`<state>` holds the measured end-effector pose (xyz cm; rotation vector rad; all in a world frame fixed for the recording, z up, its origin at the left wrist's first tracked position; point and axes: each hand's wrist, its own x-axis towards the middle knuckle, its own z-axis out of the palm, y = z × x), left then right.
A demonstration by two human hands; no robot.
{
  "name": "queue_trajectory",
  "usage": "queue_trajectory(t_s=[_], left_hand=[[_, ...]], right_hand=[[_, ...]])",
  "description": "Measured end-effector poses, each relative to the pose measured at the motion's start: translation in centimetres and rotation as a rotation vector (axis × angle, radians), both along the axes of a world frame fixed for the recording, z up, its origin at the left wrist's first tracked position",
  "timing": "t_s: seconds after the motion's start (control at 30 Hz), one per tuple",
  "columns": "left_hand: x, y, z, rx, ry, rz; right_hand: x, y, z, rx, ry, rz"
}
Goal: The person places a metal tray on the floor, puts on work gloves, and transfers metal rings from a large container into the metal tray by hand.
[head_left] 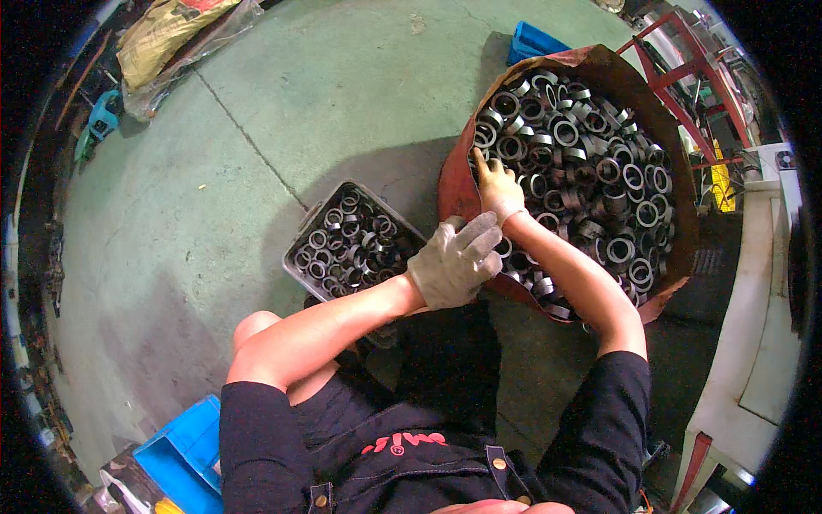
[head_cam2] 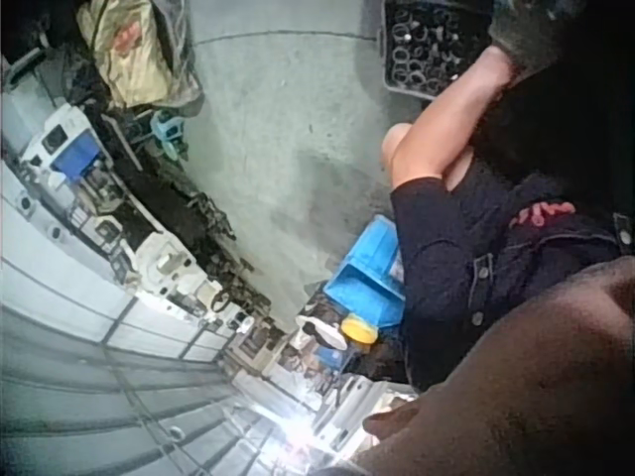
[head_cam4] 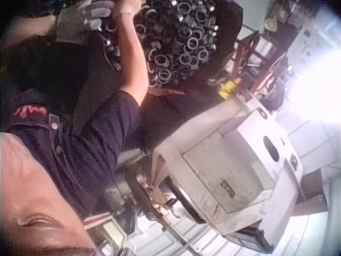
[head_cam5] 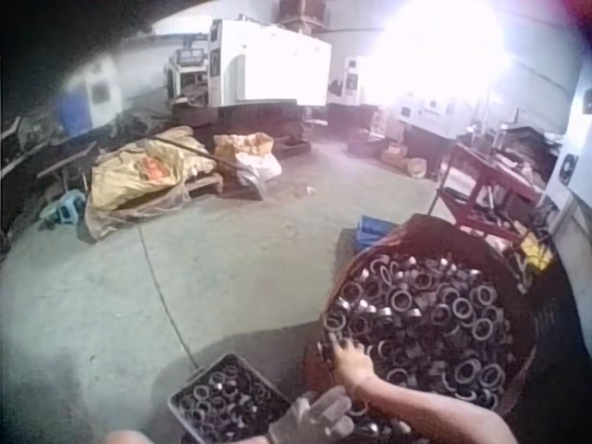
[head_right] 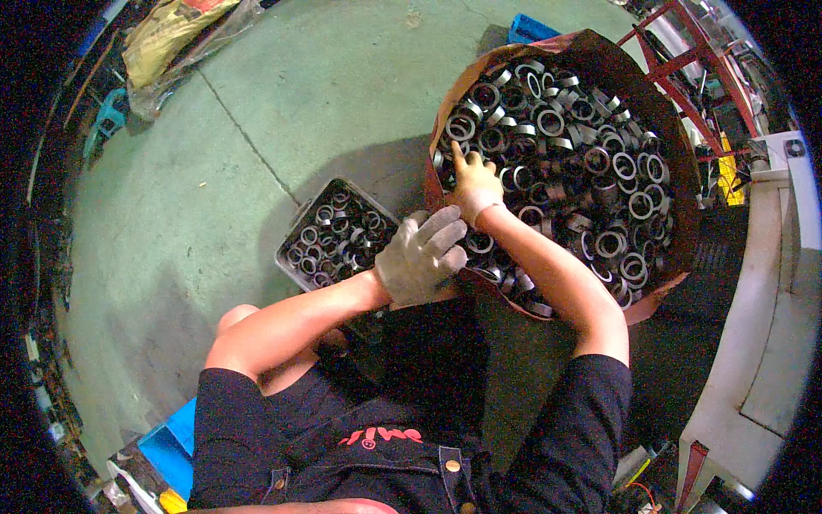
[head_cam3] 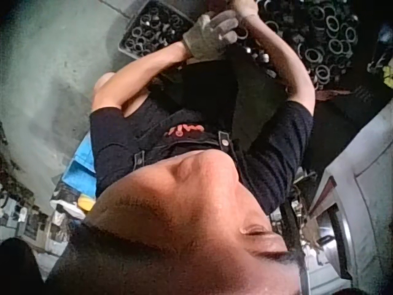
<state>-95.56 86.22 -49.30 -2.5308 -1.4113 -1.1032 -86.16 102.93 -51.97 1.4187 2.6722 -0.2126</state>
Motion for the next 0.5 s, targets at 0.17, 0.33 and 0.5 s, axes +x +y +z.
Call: queue_trajectory(t_s=[0.17,0.33,0.5], left_hand=[[0.8,0.6,-0.2,0.02,-0.01,-0.028],[0.4,0.5,-0.6,0.038,-0.032,-0.006],[0.4,0.7,-0.2,0.043,-0.012,-0.028]], right_hand=[[-0.2,1.8,0.2,-0.112,-0.021,-0.078],[-0.1,1.3,-0.5,-0.121,0.048,-0.068],[-0.2,3.0,-0.4,-0.17,0.047,-0.062]])
